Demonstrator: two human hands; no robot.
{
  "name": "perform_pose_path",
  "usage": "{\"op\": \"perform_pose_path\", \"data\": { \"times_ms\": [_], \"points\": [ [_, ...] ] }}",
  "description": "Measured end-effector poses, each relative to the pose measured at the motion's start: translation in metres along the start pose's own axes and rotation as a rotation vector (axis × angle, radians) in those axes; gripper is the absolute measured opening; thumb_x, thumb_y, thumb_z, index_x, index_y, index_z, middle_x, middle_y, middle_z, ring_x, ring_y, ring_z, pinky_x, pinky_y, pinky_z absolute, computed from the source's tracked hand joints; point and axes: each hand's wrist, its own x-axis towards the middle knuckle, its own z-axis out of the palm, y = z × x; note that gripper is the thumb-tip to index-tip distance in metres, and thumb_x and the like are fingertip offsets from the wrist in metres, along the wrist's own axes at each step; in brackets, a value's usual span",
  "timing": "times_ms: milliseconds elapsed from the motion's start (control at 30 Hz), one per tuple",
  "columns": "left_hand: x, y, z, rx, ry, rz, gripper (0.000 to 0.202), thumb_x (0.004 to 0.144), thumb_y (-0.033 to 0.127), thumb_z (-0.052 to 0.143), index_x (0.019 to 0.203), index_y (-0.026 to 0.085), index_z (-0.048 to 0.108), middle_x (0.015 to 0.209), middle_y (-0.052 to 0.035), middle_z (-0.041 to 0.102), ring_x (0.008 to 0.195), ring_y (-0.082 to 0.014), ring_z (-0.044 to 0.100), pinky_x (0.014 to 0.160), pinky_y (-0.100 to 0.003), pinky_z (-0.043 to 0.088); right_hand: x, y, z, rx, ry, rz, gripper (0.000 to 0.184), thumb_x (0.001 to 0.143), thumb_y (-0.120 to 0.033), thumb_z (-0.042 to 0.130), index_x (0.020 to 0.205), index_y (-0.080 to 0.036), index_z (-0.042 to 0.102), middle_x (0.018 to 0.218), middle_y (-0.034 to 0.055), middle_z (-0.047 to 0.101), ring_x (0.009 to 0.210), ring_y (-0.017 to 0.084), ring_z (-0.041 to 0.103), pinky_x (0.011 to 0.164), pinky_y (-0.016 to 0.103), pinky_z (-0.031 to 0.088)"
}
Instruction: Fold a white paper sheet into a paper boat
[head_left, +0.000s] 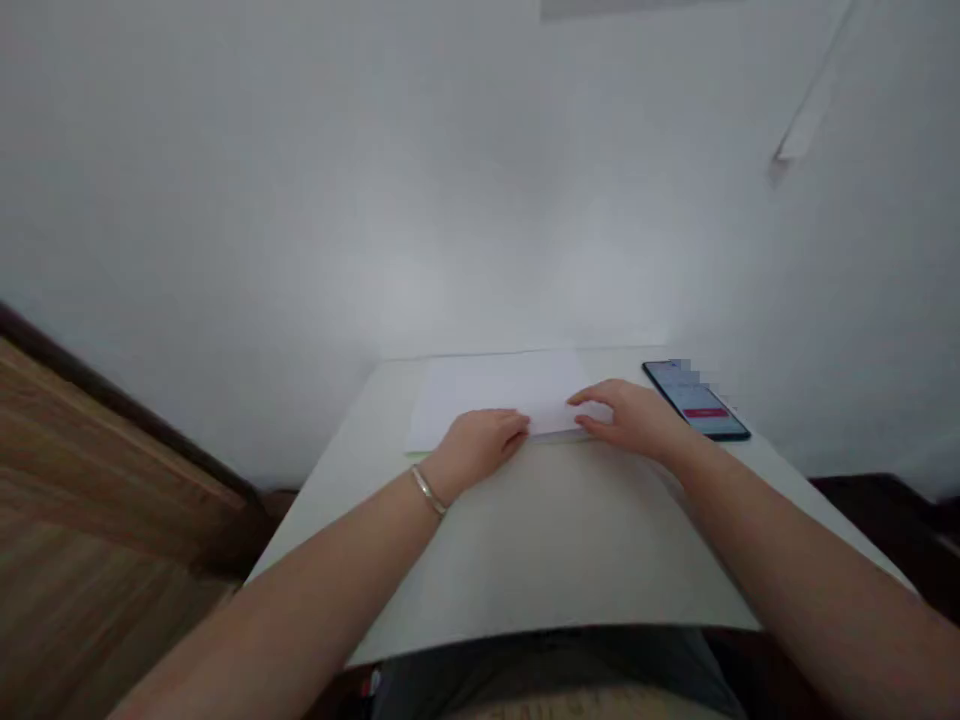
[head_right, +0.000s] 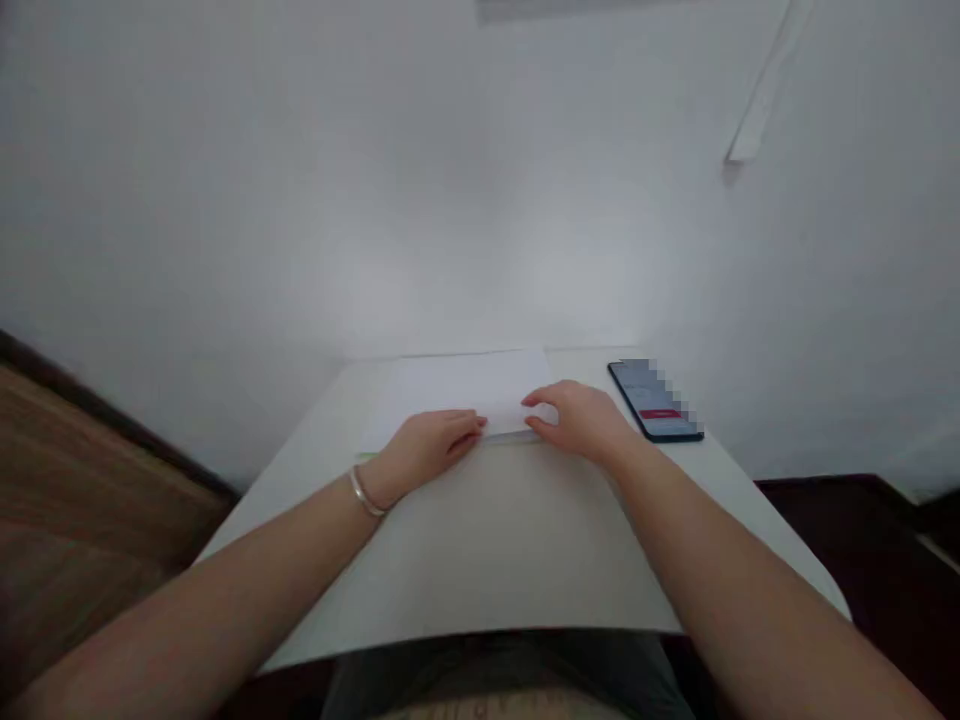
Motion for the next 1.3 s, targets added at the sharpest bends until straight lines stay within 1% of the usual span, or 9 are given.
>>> {"op": "perform_pose_path", "data": {
  "times_ms": [167,367,533,667,767,933,1067,1167,1300],
  "points": [
    [0.0,-0.001,0.001,-0.027,0.003,-0.108,0.027,0.095,0.028,0.041,0.109,0.022,0.063,0.103,-0.0039,0.071,0.091,-0.0188,0.067,0.076,-0.027,0.051,-0.001,0.005,0.0,0.032,0.025,-0.032,0.033,0.081,-0.044,0.059,0.107,-0.026,0.069,0.111,0.0041,0.07,0.104,0.027,0.062,0.091,0.044,0.05],
    [0.001,-0.004,0.001,-0.006,0.129,-0.196,0.025,0.095,0.028,0.041,0.106,0.02,0.062,0.089,-0.0051,0.072,0.079,-0.0179,0.068,0.069,-0.027,0.05,0.003,0.021,0.005,0.225,0.205,0.058,0.061,0.077,-0.03,0.065,0.135,-0.025,0.046,0.12,0.0049,0.066,0.107,0.025,0.061,0.091,0.046,0.049],
    [0.0,-0.008,0.001,0.049,0.325,0.023,0.024,0.096,0.024,0.042,0.105,0.02,0.064,0.095,-0.005,0.073,0.087,-0.0174,0.068,0.095,-0.041,0.046,0.004,0.03,0.008,0.317,0.236,0.097,0.027,0.077,-0.026,0.064,0.103,-0.023,0.067,0.11,0.0062,0.069,0.104,0.025,0.062,0.092,0.045,0.048],
    [-0.005,-0.012,-0.002,0.078,0.403,0.265,0.02,0.095,0.021,0.045,0.107,0.019,0.06,0.098,-0.0032,0.073,0.089,-0.014,0.068,0.103,-0.042,0.041,0.002,0.032,0.003,0.394,0.222,-0.107,0.01,0.075,-0.023,0.064,0.083,-0.024,0.07,0.095,0.0047,0.073,0.102,0.024,0.063,0.093,0.042,0.047],
    [-0.007,-0.015,-0.006,0.099,0.397,0.326,0.018,0.094,0.027,0.049,0.106,0.019,0.06,0.102,-0.004,0.072,0.093,-0.0151,0.067,0.101,-0.042,0.042,-0.001,0.023,-0.006,0.385,0.243,-0.257,0.006,0.077,-0.029,0.065,0.074,-0.025,0.068,0.088,0.0036,0.073,0.099,0.023,0.063,0.089,0.038,0.049],
    [-0.007,-0.022,-0.009,0.012,0.351,0.182,0.019,0.091,0.024,0.054,0.106,0.02,0.063,0.103,-0.0042,0.072,0.096,-0.0175,0.066,0.1,-0.043,0.042,-0.009,-0.002,-0.018,0.207,0.043,-0.279,0.01,0.078,-0.03,0.062,0.082,-0.023,0.068,0.086,0.0046,0.071,0.083,0.021,0.064,0.074,0.034,0.049],
    [-0.002,-0.032,-0.012,-0.147,0.265,0.169,0.014,0.09,0.023,0.055,0.096,0.02,0.067,0.093,-0.001,0.073,0.085,-0.0142,0.066,0.103,-0.04,0.04,-0.012,-0.009,-0.021,0.234,-0.117,-0.28,0.02,0.075,-0.033,0.064,0.091,-0.022,0.069,0.094,0.0056,0.07,0.088,0.022,0.064,0.077,0.034,0.049],
    [-0.001,-0.041,-0.017,-0.19,0.277,0.148,0.014,0.09,0.026,0.055,0.087,0.02,0.068,0.083,-0.0008,0.073,0.077,-0.0143,0.064,0.099,-0.04,0.041,-0.011,-0.001,-0.02,0.264,-0.225,-0.235,0.039,0.071,-0.035,0.069,0.107,-0.024,0.067,0.108,0.0061,0.069,0.099,0.024,0.062,0.088,0.037,0.048],
    [-0.003,-0.049,-0.027,-0.294,0.353,0.196,0.013,0.087,0.027,0.059,0.085,0.021,0.07,0.084,-0.0025,0.073,0.083,-0.0165,0.064,0.086,-0.035,0.045,-0.011,0.024,-0.021,0.317,-0.263,-0.161,0.043,0.073,-0.036,0.066,0.115,-0.025,0.065,0.121,0.0055,0.065,0.113,0.025,0.058,0.1,0.041,0.043]
  ]
}}
